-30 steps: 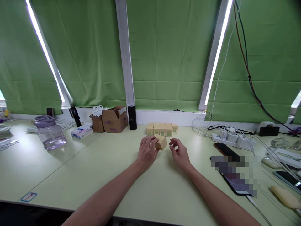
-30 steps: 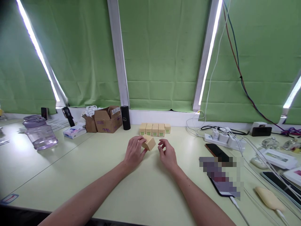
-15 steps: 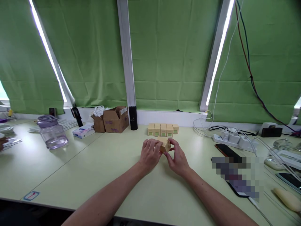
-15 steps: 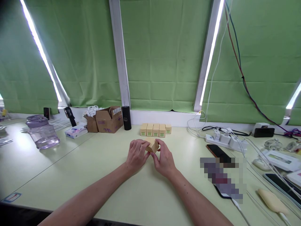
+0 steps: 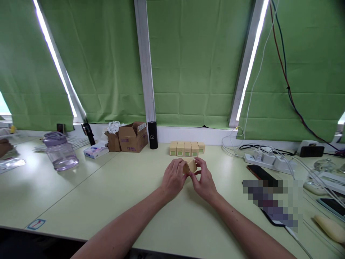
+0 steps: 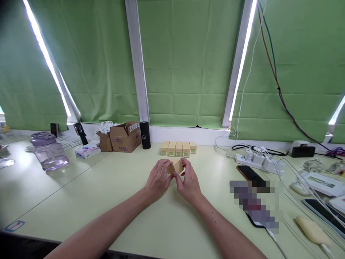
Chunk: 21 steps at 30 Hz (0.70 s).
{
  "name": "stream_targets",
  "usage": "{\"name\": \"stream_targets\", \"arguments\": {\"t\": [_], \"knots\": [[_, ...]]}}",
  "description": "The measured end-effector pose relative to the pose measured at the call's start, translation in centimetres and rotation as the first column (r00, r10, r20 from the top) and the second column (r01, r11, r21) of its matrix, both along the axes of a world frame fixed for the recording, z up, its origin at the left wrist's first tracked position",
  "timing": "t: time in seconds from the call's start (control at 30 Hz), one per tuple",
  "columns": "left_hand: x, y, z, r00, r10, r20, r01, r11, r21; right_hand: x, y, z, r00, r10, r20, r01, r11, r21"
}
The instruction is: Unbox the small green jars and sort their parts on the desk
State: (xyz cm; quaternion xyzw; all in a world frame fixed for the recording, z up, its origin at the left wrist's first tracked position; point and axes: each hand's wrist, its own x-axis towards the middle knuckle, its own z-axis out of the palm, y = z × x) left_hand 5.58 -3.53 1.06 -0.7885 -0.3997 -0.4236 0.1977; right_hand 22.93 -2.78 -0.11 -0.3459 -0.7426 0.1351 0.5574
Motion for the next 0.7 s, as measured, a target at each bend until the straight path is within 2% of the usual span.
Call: {"name": "stream_targets", "arguments": {"t": [0.2,0.33,0.5,0.7], "knots": [[-0.01,0.04,-0.26,0.999,-0.033,-0.008,0.032,0.995,-0.091,0.10,-0.01,-0.02,1.000,-0.007,0.005,0.007,0.996,-0.092],[-0.11,0.10,-0.38,0.998,-0.039,-0.044,0.032,0.989,-0.147,0.20,-0.02,-0.02,0.997,-0.049,0.056,0.056,0.989,-0.133],[-0.08,0.06,-0.46,0.995,-0.043,-0.087,0.030,0.988,-0.150,0.30,-0.25,0.21,0.980,-0.104,0.168,0.116,0.991,-0.068],[-0.01,-0.08,-0.52,0.987,-0.018,-0.162,-0.005,0.990,-0.140,-0.14,-0.77,0.80,0.906,-0.200,0.372,0.202,0.979,0.033]]}}
